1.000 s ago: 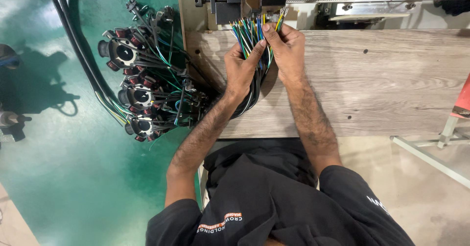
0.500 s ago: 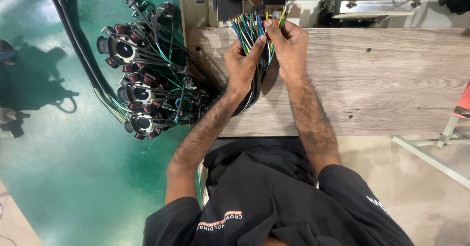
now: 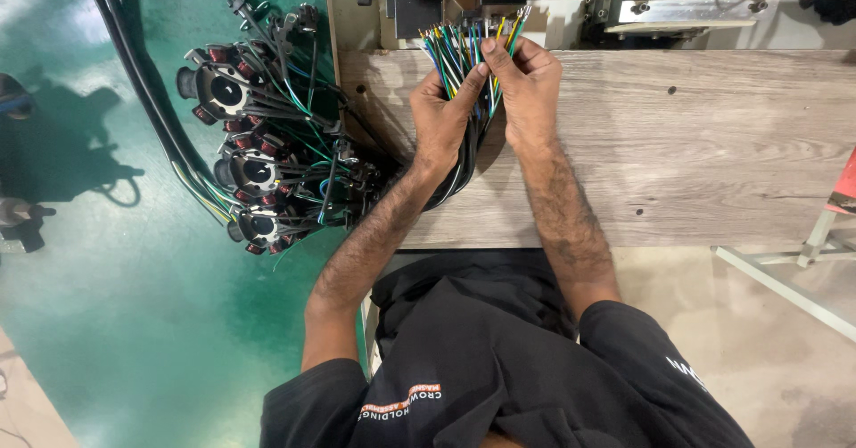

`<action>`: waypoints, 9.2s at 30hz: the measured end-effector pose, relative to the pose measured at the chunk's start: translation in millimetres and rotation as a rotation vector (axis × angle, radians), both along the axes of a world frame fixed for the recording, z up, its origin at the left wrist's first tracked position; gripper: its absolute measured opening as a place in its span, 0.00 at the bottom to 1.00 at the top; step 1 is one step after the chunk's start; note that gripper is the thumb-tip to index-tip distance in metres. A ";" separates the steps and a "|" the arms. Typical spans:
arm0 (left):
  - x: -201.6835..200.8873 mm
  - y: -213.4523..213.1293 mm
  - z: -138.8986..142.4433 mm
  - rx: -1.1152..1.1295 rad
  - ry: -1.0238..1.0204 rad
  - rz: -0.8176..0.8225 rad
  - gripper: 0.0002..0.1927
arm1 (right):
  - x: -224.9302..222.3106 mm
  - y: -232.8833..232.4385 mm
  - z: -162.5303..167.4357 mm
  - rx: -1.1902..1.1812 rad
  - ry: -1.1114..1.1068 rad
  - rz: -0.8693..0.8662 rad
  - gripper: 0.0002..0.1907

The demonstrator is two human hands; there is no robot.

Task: The person gathers and aligns multiple colored wires from a motor assembly, then inserts them into a crimping machine. They continue to organize the wires and operate the machine to crimp terminals onto the wire ends.

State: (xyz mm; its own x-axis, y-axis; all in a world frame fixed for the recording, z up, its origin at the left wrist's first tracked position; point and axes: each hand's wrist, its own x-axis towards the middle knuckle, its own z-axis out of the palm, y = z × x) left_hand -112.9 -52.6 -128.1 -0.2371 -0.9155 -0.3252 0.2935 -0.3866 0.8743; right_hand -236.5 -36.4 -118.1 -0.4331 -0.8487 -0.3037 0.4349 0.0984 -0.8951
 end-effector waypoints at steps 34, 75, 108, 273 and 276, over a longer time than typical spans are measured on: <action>-3.7 -1.5 -2.2 -0.012 -0.044 0.003 0.05 | 1.7 -2.7 -3.9 0.023 0.043 -0.019 0.09; -3.3 -0.4 6.3 0.015 0.011 -0.027 0.06 | 7.9 -3.0 0.7 0.039 0.025 -0.107 0.08; 0.9 1.8 9.8 0.058 0.076 -0.106 0.07 | 0.3 -0.7 8.1 0.060 -0.029 -0.015 0.08; 1.0 6.6 -0.1 -0.086 0.055 0.003 0.09 | 0.2 3.7 20.3 0.021 0.062 0.073 0.10; 1.4 7.4 -5.0 -0.132 0.040 -0.022 0.09 | 0.3 4.7 18.1 0.026 0.078 0.050 0.09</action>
State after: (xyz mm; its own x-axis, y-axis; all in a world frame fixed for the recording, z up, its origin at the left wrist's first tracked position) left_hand -111.5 -45.2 -133.0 -0.2675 -0.9442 -0.1924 0.3220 -0.2757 0.9057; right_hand -236.3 -31.7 -100.1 -0.4130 -0.8622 -0.2933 0.3582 0.1423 -0.9227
